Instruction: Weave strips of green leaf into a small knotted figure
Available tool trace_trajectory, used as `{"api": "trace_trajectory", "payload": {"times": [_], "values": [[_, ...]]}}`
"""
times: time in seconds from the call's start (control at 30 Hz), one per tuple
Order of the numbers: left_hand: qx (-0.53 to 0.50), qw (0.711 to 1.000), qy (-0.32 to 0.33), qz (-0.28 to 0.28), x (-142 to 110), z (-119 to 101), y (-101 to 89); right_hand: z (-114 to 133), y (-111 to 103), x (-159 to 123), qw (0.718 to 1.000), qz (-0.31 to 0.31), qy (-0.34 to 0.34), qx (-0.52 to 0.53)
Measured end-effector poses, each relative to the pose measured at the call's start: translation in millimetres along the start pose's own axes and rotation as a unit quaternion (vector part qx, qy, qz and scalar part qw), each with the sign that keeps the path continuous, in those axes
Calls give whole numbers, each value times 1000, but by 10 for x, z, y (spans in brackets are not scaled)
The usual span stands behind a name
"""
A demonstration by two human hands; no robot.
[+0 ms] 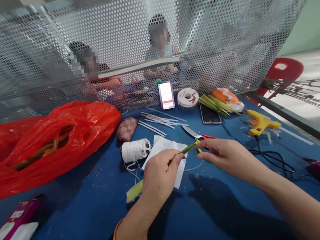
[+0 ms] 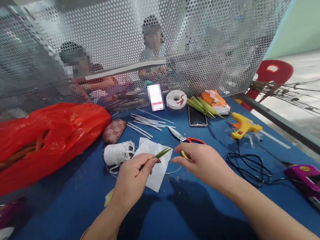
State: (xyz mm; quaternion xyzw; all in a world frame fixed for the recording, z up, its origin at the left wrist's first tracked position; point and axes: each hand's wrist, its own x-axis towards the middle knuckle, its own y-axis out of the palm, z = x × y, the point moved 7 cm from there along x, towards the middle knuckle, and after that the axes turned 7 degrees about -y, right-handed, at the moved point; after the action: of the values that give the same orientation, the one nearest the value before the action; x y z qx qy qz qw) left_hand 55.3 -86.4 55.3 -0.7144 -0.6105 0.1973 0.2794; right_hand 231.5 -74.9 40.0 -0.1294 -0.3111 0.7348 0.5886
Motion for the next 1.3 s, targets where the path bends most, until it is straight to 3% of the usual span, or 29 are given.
{"api": "trace_trajectory", "payload": {"times": [0.1,0.2,0.3,0.43,0.7,0.87,0.93,1.0,1.07,1.2,1.3], "values": [[36,999,29,-17,-22,-45,-3,17,-62,-15,999,-6,-21,-27],[67,996,50,-22,-36,-68,32,5,14,-7,994,-26,9,106],[61,997,53,-14,-31,-59,75,-14,192,6,963,-38,59,259],[28,999,44,15,-10,-51,127,-21,298,-8,939,-81,77,327],[-25,995,-29,91,22,28,149,-33,288,4,959,-68,44,270],[-9,996,-66,57,61,116,85,145,10,-79,991,-115,-35,62],[2,997,-64,50,70,130,93,299,11,-124,994,-50,-98,8],[4,997,-49,56,73,124,134,421,105,-173,986,58,-154,5],[-17,996,-30,83,65,102,202,471,173,-203,976,124,-177,18],[-95,985,-25,143,21,64,312,460,215,-179,976,124,-179,14],[-146,965,-72,203,-24,79,402,455,209,-174,980,81,-182,17]]}}
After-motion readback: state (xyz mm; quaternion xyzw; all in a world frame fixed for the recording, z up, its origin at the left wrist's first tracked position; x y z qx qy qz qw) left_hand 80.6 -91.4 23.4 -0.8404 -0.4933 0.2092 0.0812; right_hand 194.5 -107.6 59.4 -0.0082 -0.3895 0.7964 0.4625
